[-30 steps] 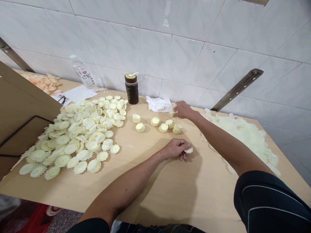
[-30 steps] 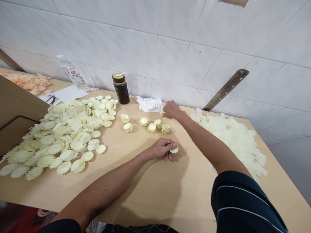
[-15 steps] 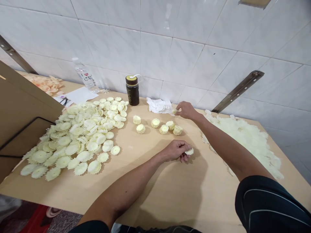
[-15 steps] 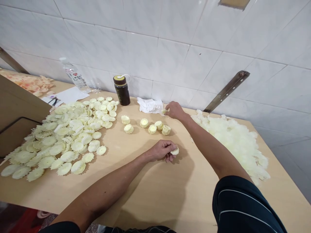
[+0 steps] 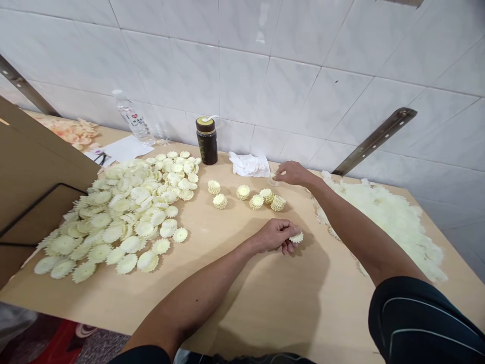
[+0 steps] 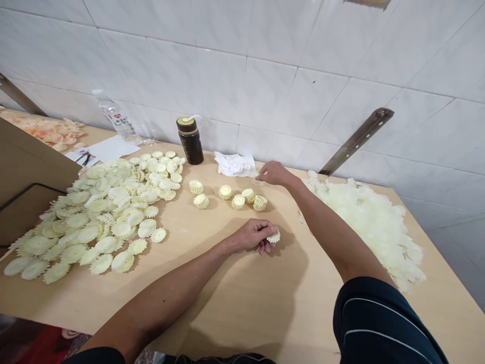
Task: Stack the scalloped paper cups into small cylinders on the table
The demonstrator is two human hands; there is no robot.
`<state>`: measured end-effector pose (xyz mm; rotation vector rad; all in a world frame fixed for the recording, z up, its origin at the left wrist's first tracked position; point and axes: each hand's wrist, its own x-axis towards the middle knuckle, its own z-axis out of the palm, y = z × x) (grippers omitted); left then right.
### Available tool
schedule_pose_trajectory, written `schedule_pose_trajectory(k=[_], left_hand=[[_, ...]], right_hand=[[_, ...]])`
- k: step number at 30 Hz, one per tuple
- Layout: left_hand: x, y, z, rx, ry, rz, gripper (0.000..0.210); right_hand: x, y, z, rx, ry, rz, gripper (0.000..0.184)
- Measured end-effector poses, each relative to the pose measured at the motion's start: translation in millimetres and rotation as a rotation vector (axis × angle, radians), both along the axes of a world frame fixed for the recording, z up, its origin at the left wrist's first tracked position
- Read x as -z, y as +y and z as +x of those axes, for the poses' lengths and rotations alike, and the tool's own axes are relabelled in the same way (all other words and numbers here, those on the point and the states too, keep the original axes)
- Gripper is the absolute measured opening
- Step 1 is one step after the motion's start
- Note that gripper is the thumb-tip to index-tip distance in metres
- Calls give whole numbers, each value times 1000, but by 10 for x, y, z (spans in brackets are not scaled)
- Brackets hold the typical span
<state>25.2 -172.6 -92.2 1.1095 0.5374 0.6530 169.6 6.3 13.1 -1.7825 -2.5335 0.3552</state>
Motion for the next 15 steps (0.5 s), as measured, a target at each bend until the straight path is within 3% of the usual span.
schedule_pose_trajectory(k=[2, 6, 8, 11, 15], left_hand=[[9, 5, 1, 2, -2, 1, 64], [-3, 3, -2, 3, 11, -3, 65], [-17, -2, -4, 4, 20, -4, 64], [-34, -9, -4, -3, 26, -4, 64], [-26, -6, 1, -1, 9, 0, 63]], right_hand=[[-32, -43, 19, -11, 27, -12, 19], [-117, -92, 63, 42, 149, -104, 40], [-157, -63, 67, 87, 184, -80, 43], [-170, 27, 20, 78, 55, -2, 29], [-90, 124, -96, 37, -130, -28, 14]])
